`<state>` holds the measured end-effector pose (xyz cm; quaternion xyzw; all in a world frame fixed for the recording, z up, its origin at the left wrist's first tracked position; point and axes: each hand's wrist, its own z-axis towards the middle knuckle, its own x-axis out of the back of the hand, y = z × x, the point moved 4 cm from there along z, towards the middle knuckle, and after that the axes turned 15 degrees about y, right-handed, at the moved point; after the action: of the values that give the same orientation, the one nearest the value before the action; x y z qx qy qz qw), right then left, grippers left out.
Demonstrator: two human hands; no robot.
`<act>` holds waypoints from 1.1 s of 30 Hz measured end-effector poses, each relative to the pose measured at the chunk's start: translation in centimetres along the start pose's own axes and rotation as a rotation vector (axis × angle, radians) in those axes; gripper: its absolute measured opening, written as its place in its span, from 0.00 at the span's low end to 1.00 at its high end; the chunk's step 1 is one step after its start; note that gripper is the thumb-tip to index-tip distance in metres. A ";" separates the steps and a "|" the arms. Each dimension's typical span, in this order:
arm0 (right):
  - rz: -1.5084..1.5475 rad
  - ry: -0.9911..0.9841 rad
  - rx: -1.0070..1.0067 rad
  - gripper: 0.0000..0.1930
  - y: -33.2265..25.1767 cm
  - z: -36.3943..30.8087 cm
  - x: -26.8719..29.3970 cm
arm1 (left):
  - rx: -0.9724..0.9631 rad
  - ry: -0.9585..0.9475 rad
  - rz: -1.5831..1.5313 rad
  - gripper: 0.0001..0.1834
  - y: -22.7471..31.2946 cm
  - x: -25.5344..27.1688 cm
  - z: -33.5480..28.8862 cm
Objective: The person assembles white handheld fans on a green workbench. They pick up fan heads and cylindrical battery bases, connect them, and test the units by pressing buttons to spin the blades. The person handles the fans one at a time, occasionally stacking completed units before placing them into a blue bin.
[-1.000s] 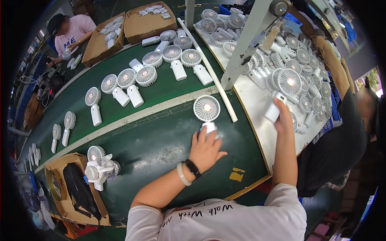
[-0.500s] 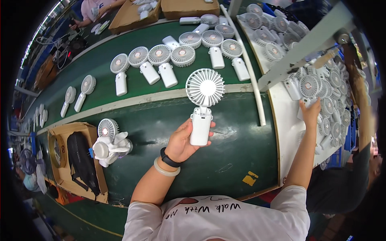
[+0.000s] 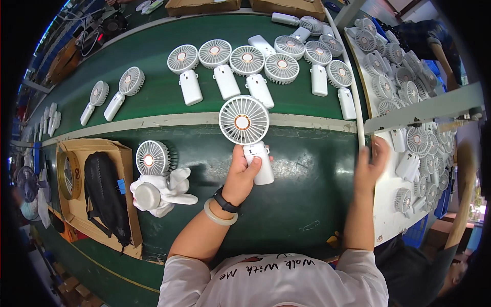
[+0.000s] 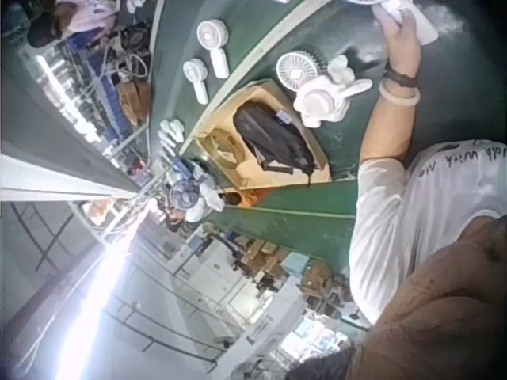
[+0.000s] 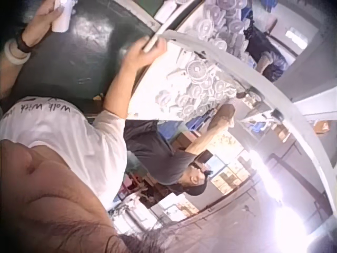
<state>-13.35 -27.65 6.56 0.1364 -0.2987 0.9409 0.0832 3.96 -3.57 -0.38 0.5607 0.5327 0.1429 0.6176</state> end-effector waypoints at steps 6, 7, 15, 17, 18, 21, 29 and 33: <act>0.192 -0.478 0.086 0.20 -8.9 -3.1 -15.7 | -0.038 0.039 -0.174 0.27 1.1 0.6 0.3; 0.176 -0.486 0.116 0.22 -9.8 -3.4 -17.7 | -0.049 0.038 -0.176 0.27 1.0 0.6 0.3; 0.436 -0.601 -0.277 0.30 -9.6 -2.5 -22.7 | -0.068 0.047 -0.212 0.28 1.1 0.7 0.5; 1.298 -0.651 -1.190 0.31 -9.6 -2.8 -21.0 | -0.073 0.050 -0.238 0.27 1.1 1.0 0.5; 1.417 -0.689 -1.228 0.32 -10.0 -2.5 -19.2 | -0.080 0.047 -0.259 0.26 1.3 0.8 0.6; 1.600 -0.888 -1.246 0.40 -11.1 -3.0 -14.8 | -0.067 0.049 -0.275 0.25 1.4 0.9 0.5; 1.157 -0.957 -1.211 0.43 -8.4 -6.0 -10.1 | 0.034 -0.016 -0.272 0.25 1.6 0.9 0.3; 0.992 -0.889 -1.184 0.37 -8.1 -6.3 -9.8 | 0.024 -0.009 -0.268 0.24 1.6 0.8 0.3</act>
<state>-3.46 -18.13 3.02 0.2785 -0.7653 0.4199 -0.4005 5.19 -2.63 0.50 0.4923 0.6017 0.0501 0.6270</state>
